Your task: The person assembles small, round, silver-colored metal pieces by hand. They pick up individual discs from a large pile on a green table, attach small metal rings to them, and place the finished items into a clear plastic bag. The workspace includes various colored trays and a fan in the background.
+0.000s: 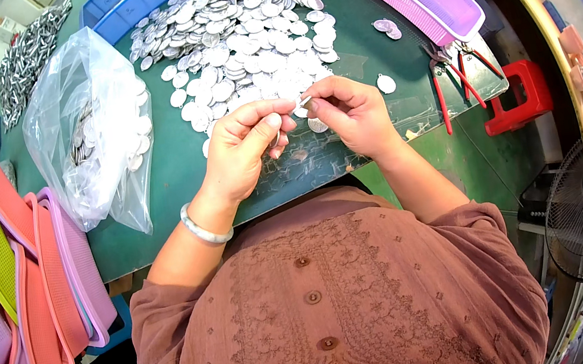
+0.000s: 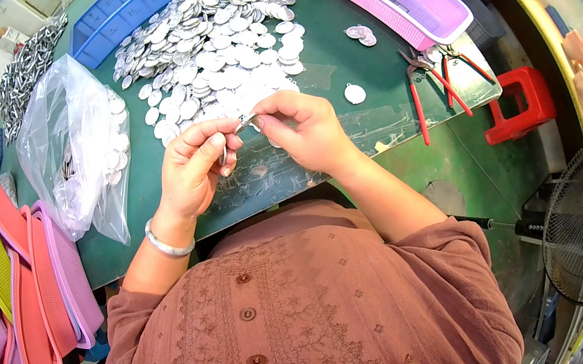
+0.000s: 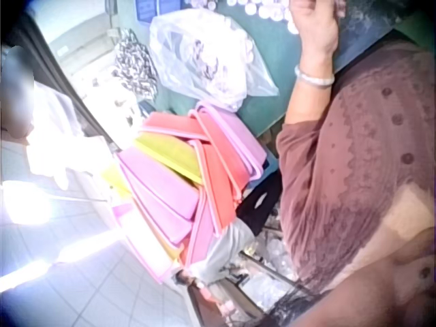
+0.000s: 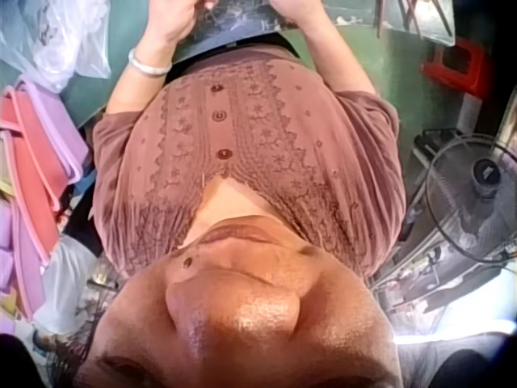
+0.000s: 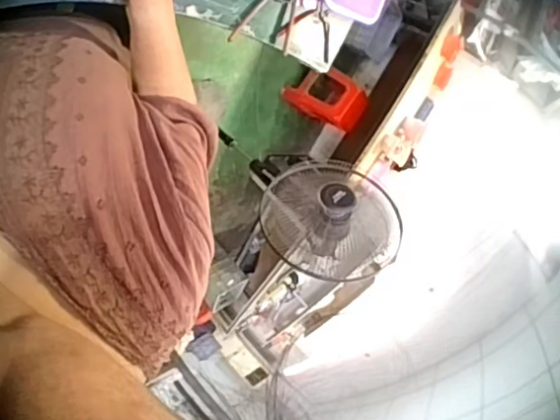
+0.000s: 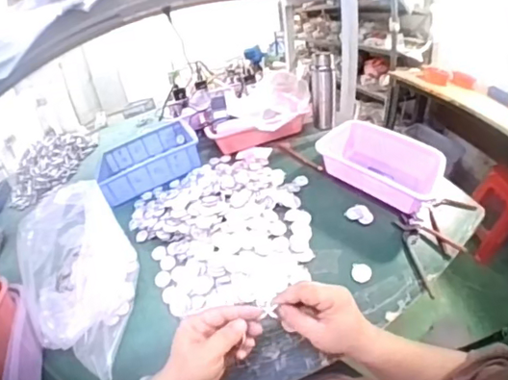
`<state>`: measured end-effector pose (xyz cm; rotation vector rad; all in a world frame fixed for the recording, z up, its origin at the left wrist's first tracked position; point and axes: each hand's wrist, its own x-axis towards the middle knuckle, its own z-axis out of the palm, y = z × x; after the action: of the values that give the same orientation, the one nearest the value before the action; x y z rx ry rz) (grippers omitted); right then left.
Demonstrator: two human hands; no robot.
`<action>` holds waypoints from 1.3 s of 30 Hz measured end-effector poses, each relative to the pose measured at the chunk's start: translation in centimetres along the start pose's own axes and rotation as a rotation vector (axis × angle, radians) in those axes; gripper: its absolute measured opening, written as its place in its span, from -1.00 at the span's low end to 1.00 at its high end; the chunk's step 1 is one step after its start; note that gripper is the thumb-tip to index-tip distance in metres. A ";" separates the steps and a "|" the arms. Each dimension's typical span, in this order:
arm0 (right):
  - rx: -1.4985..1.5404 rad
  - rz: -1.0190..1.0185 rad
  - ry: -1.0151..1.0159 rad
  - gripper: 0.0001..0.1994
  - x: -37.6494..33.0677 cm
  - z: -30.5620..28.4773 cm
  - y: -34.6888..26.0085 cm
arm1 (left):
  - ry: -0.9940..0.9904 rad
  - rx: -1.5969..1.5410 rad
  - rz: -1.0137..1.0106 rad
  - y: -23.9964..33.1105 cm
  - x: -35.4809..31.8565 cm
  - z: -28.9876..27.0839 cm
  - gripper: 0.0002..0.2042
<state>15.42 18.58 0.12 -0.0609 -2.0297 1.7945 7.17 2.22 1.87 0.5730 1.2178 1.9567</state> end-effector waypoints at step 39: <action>-0.654 0.047 -0.081 -0.86 -0.5 -1.5 -1.4 | 0.122 0.112 -0.301 -1.1 0.8 0.0 -0.88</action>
<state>16.75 19.59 1.43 -0.2315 -2.6052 1.0987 7.08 3.14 0.89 0.3071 1.4086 1.6979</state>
